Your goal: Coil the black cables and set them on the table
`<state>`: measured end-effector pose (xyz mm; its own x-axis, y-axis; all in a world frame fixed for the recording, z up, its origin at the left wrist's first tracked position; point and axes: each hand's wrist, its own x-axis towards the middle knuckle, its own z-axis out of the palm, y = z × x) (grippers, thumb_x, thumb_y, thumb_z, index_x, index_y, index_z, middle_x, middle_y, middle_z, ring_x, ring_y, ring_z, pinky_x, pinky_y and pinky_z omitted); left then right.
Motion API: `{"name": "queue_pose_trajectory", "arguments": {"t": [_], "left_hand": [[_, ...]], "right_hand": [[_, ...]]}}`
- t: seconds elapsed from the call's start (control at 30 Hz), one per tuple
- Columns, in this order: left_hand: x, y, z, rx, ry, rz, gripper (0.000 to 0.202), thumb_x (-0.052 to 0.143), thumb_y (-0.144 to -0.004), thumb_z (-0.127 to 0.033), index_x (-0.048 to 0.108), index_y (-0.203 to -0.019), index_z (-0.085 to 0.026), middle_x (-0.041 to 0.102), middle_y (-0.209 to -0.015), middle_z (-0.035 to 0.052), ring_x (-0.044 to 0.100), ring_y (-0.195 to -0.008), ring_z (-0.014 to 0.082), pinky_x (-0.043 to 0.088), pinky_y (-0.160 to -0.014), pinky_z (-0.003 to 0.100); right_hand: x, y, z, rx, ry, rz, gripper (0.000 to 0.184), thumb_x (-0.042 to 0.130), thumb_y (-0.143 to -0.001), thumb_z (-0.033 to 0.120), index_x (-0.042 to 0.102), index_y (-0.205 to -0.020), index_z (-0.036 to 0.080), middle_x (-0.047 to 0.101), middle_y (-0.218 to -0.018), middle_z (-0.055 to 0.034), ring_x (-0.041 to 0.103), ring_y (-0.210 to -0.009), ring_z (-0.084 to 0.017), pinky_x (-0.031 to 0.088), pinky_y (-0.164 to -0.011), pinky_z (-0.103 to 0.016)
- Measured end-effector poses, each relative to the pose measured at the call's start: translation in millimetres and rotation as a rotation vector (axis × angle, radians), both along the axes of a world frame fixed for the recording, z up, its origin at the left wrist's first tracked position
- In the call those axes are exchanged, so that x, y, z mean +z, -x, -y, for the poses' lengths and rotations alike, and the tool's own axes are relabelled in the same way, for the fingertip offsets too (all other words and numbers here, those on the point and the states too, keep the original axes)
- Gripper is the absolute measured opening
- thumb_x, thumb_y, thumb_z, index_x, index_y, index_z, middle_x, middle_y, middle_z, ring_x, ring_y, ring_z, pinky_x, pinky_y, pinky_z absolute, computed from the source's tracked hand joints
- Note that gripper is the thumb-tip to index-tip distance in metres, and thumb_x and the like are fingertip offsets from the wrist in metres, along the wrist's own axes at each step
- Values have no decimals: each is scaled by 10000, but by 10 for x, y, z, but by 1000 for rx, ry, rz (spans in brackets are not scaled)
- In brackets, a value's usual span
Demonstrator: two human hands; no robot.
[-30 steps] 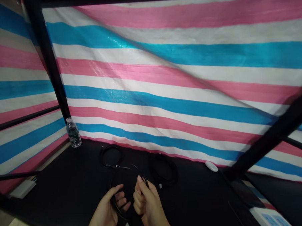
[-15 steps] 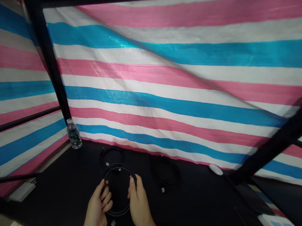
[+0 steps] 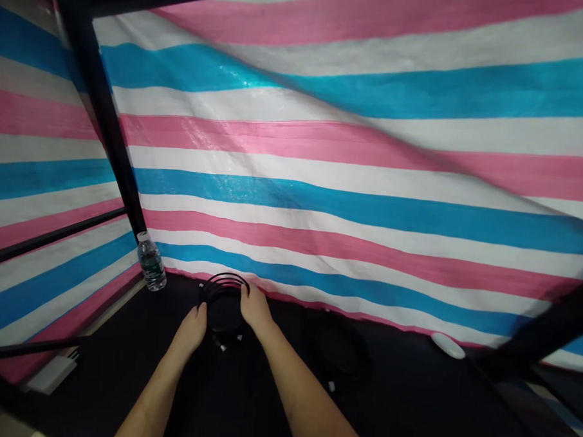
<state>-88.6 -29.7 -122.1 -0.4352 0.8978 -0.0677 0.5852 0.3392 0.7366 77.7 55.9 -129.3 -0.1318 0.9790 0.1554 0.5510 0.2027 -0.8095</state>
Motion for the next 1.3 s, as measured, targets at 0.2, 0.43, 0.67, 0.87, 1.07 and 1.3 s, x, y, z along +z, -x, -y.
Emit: {"name": "queue_pose_trajectory", "arguments": {"t": [0.2, 0.43, 0.67, 0.87, 1.07, 1.3], "left_hand": [[3, 31, 0, -17, 230, -220, 630, 332, -972, -559, 713, -989, -57, 726, -1083, 314, 683, -1072, 453, 482, -909, 539], [-11, -39, 87, 5, 237, -342, 562, 319, -989, -519, 618, -1150, -70, 728, -1070, 275, 697, -1041, 419, 487, -869, 508], [-107, -70, 68, 27, 166, -359, 644, 350, -1003, -483, 342, -1459, -28, 726, -1119, 266, 729, -998, 347, 492, -812, 396], [-96, -22, 125, 44, 120, -410, 692, 360, -993, -532, 372, -1464, -25, 721, -1071, 254, 726, -941, 353, 496, -800, 409], [4, -105, 179, -169, -226, -549, 475, 405, -1000, -438, 562, -1339, -144, 613, -1271, 192, 548, -1239, 332, 380, -1060, 454], [-165, -461, 171, -530, -153, -622, 404, 517, -941, -401, 656, -1232, -159, 657, -1134, 146, 597, -1068, 308, 419, -960, 420]], "right_hand": [[-293, 79, -58, -17, 2, 220, 362, 640, -972, 372, 604, -1278, 183, 618, -1295, -99, 643, -1089, -244, 564, -914, -463], [-453, 28, 111, -8, -78, 353, 433, 452, -1022, 300, 559, -1401, 121, 551, -1334, -199, 519, -1261, -310, 404, -1093, -442], [-487, 128, 97, -17, -70, 370, 516, 400, -1007, 340, 550, -1426, 79, 565, -1276, -223, 521, -1215, -343, 392, -1071, -445], [-422, -66, 290, -38, -124, 296, 576, 411, -997, 409, 463, -1486, 110, 544, -1368, -206, 524, -1250, -333, 411, -1074, -446], [-252, -1079, 831, -131, -269, 248, 413, 393, -990, 467, 610, -1241, 223, 595, -1292, -130, 534, -1217, -296, 402, -1066, -465], [-551, -2036, 1109, -243, -275, 514, 403, 544, -912, 527, 684, -1085, 191, 683, -1068, -145, 616, -993, -337, 443, -878, -490]]}}
